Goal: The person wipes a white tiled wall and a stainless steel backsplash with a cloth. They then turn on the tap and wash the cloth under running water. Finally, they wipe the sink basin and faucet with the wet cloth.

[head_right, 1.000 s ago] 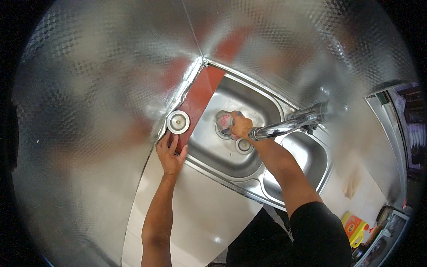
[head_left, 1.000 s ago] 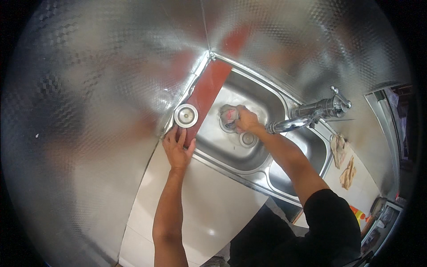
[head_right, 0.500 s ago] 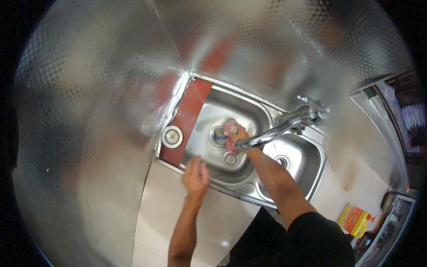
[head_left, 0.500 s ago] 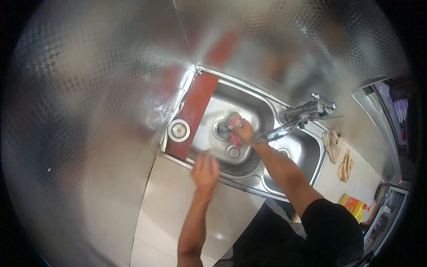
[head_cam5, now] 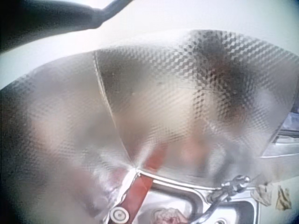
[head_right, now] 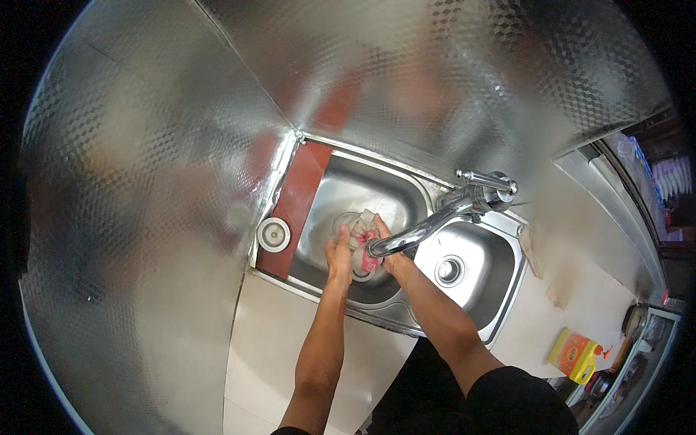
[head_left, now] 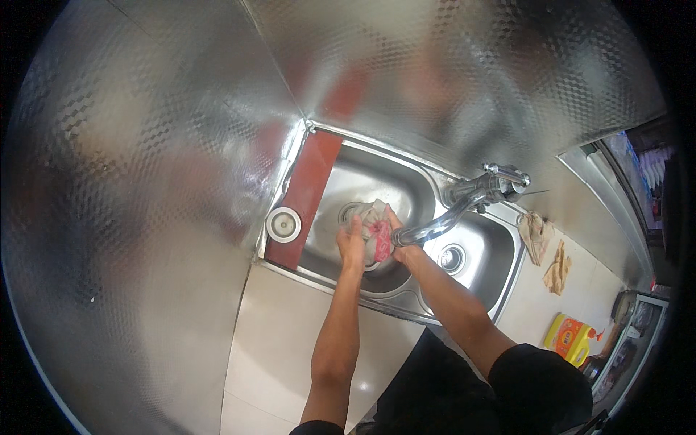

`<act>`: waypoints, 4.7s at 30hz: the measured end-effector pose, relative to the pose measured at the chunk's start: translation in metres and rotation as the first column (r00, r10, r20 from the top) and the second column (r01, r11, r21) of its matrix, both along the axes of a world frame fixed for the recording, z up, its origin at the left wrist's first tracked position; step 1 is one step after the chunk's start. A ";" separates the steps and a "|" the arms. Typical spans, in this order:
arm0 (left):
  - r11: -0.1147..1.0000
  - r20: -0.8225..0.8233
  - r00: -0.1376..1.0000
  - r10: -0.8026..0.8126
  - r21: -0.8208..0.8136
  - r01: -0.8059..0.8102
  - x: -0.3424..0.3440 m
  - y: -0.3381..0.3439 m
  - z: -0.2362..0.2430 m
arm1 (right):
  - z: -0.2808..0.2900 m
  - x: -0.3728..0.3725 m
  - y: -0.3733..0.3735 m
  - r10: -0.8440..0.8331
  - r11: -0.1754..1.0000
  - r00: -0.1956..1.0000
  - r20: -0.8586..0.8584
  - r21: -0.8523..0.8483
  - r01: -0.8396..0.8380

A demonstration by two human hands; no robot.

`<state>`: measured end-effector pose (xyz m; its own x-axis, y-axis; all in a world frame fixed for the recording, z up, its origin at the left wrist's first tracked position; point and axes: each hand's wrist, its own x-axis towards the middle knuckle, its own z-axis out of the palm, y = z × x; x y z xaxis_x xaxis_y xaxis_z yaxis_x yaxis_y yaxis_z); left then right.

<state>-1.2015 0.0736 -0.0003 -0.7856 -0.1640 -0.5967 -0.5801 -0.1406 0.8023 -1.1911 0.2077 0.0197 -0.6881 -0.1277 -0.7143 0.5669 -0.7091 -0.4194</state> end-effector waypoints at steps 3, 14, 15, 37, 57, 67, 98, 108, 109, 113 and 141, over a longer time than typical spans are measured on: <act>0.965 0.019 0.975 -0.220 -0.140 0.220 -0.009 0.000 0.026 | -0.004 0.013 -0.001 -0.095 0.985 0.984 0.149 -0.127 0.115; 0.951 -0.197 0.970 -0.143 -0.297 0.080 0.002 0.014 0.013 | 0.018 -0.004 -0.032 -0.026 0.999 0.972 0.232 -0.021 0.031; 0.965 -0.184 0.973 -0.141 -0.247 0.093 0.000 0.017 0.015 | 0.006 -0.005 -0.023 -0.017 0.999 0.967 0.253 -0.033 0.026; 0.926 -0.232 0.905 -0.358 0.033 0.375 -0.054 -0.015 0.014 | 0.036 -0.002 0.003 0.698 0.712 0.716 -0.005 0.104 -0.694; 0.779 0.229 0.937 -0.263 -0.523 0.346 -0.037 -0.007 -0.035 | 0.043 -0.007 -0.024 0.894 -0.199 0.221 0.391 0.786 -0.586; 0.663 0.423 0.849 -0.317 -0.542 0.517 -0.017 -0.012 0.018 | 0.053 0.017 -0.029 0.839 -0.406 0.169 0.517 0.802 -0.439; 0.911 0.008 0.934 -0.358 -0.216 0.351 0.068 0.036 0.153 | 0.173 0.060 0.052 0.111 0.876 0.959 -0.261 0.481 0.030; 0.488 0.081 0.993 0.087 0.866 -0.113 0.084 0.042 0.154 | 0.304 0.049 0.080 0.746 0.010 0.585 -0.318 0.884 0.467; 0.464 0.161 0.982 0.099 0.866 -0.188 0.084 0.042 0.156 | 0.317 0.033 0.097 0.784 -0.069 0.514 -0.347 0.775 0.628; 0.499 0.118 0.972 0.201 0.842 -0.205 0.074 0.040 0.154 | 0.340 -0.018 0.129 0.868 -0.299 0.485 -0.103 0.672 0.678; 0.681 0.150 0.973 0.175 0.696 -0.230 0.047 0.017 0.142 | 0.322 -0.001 0.138 0.814 -0.246 0.571 -0.112 0.823 0.512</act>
<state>-1.1541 0.0902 0.1421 -0.7381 0.1757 -0.6515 -0.5170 -0.7677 0.3786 -1.1916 0.3453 0.3420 -0.9166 -0.1520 0.3699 -0.3090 0.8564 -0.4136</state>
